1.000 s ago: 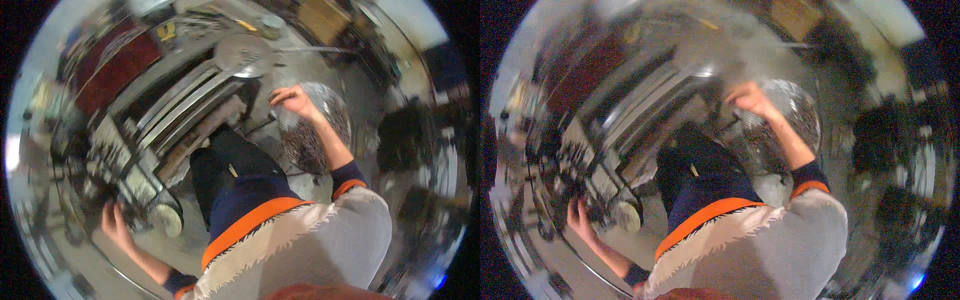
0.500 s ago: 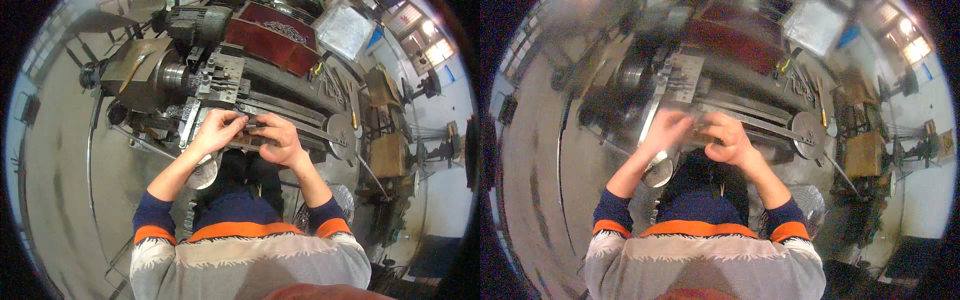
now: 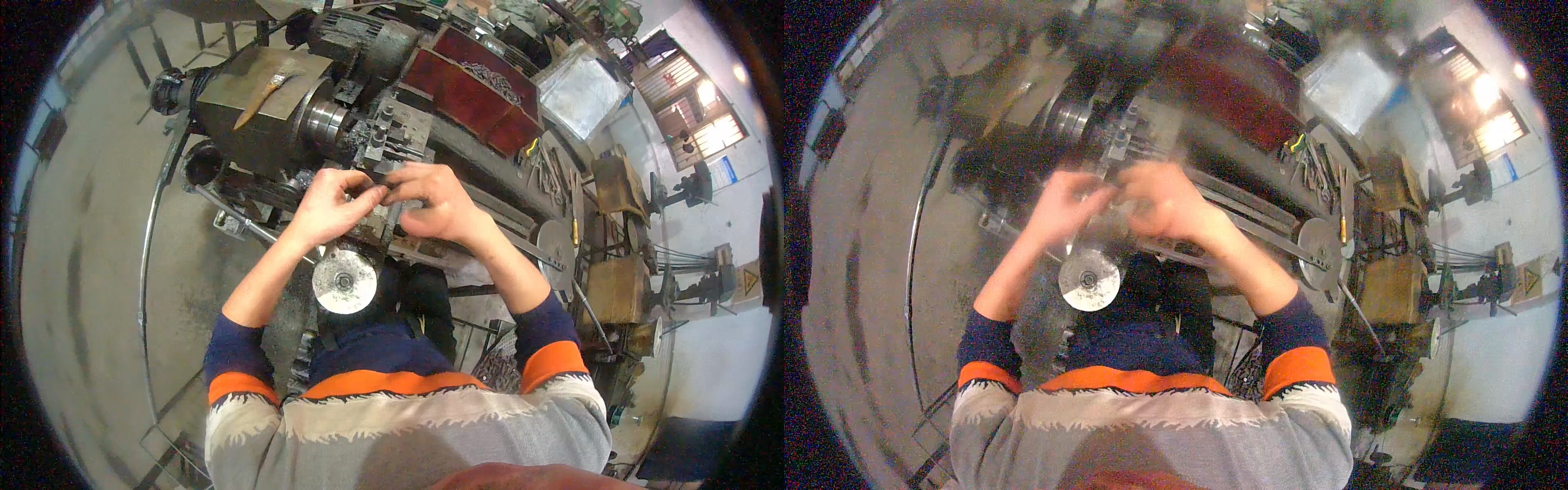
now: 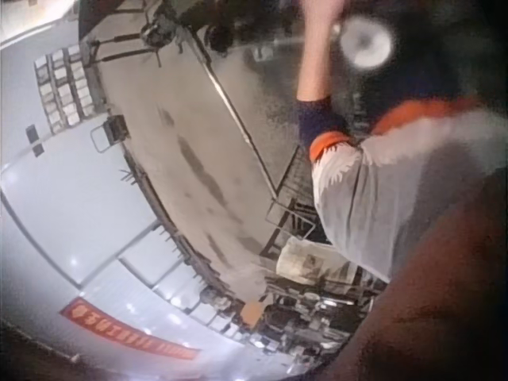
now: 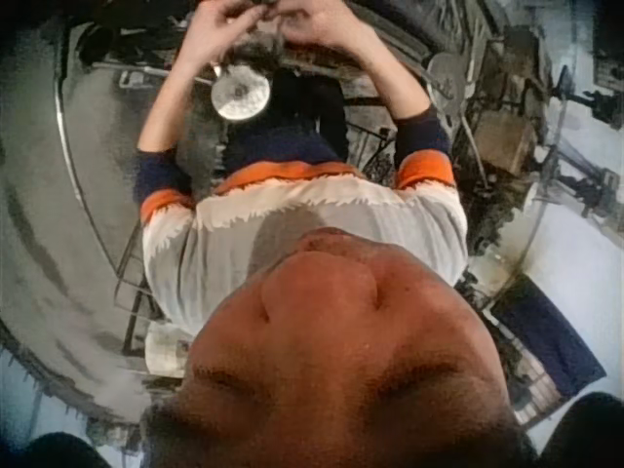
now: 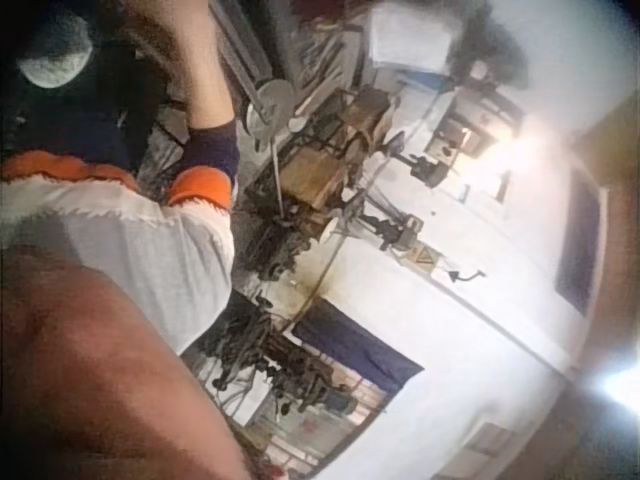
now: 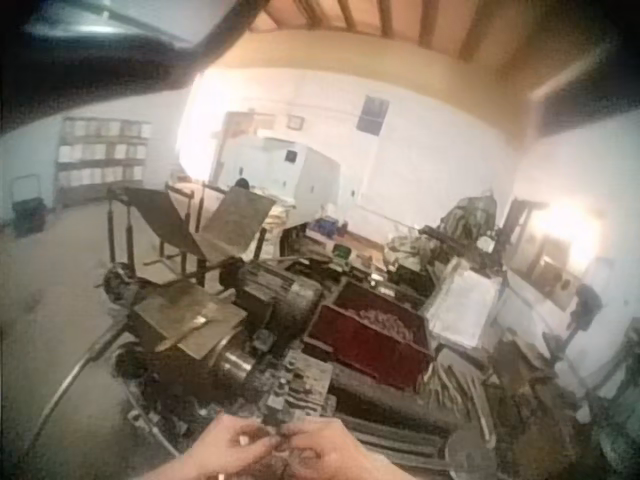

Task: The person operates a metal lathe to machine small cylindrical metal parts. They repeatedly load a part into the chuck, engage the cutting tool, and then remove the finished part, placing it into a collection tray.

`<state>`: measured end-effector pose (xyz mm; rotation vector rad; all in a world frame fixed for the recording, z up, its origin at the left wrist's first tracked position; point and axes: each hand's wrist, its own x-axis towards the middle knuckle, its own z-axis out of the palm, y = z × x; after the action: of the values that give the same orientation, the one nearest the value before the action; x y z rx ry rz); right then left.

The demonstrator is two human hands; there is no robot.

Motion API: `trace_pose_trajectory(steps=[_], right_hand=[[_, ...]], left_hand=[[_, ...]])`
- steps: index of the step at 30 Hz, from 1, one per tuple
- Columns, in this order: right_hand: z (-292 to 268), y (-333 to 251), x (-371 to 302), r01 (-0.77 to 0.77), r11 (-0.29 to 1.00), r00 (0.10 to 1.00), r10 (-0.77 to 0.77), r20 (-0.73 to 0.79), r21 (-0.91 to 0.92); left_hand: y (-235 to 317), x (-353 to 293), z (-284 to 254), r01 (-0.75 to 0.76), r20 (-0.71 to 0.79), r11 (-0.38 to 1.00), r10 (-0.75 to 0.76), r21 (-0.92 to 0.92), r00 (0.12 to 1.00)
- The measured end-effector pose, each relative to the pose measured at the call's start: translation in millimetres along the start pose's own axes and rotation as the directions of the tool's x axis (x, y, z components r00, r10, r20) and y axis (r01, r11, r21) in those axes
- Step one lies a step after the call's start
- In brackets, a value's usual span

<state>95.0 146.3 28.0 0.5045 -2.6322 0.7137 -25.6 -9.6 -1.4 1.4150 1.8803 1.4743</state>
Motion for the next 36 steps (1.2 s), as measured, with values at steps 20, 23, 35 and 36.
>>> trace_pose_trajectory(steps=[20,23,35,36], right_hand=[[38,96,100,-0.484,0.801,0.77,0.581,0.262,-0.353],[34,84,106,-0.48,0.818,0.771,0.566,0.292,-0.317],[39,91,112,-0.375,0.821,0.791,0.525,0.315,-0.43],[39,93,111,-0.357,0.834,0.808,0.501,0.309,-0.419]], left_hand=[[-68,-245,-212,0.715,-0.617,0.557,-0.401,0.423,0.677],[-84,-253,-203,0.753,-0.633,0.487,-0.426,0.442,0.647],[-196,-250,-397,0.756,-0.79,-0.232,-0.229,0.612,0.569],[-210,-244,-406,0.812,-0.838,-0.214,-0.195,0.543,0.51]])
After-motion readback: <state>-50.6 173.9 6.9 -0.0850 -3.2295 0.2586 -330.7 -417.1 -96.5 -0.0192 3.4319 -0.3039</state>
